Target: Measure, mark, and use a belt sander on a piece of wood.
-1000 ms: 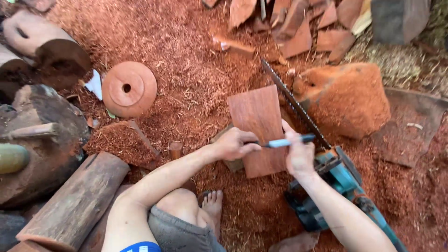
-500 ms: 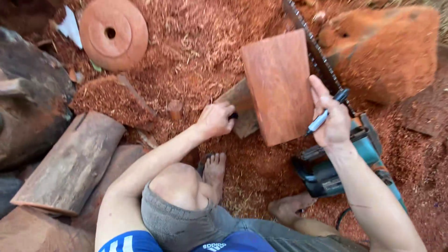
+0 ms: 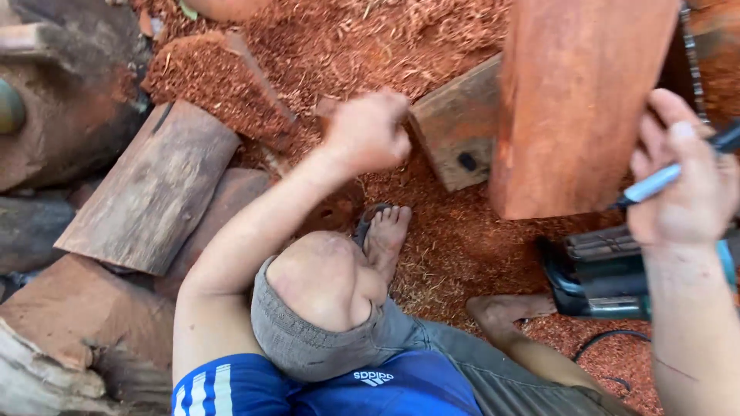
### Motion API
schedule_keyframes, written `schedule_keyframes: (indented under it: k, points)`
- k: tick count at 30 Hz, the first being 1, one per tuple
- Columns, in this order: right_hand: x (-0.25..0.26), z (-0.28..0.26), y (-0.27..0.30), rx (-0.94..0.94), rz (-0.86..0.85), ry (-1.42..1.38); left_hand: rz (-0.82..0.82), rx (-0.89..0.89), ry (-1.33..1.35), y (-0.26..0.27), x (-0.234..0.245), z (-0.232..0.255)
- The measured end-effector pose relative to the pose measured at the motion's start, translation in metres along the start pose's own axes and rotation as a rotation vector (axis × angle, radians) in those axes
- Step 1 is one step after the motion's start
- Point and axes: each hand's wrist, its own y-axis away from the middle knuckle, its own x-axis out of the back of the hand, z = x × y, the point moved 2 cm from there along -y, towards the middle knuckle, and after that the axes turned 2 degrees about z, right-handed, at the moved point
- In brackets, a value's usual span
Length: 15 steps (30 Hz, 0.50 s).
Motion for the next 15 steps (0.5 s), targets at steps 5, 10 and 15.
schedule_keyframes:
  k: [5,10,15]
  points:
    - [0.007,0.006,-0.008,0.071,-0.189,0.006,-0.519,0.727,-0.286,0.064,0.004,-0.121]
    - [0.005,0.009,-0.015,0.121,-0.132,0.125,-0.265,0.872,-0.074,0.109,-0.032,-0.128]
    - [-0.005,0.0,-0.013,0.124,-0.239,0.12,0.079,0.87,0.095,0.096,-0.044,-0.106]
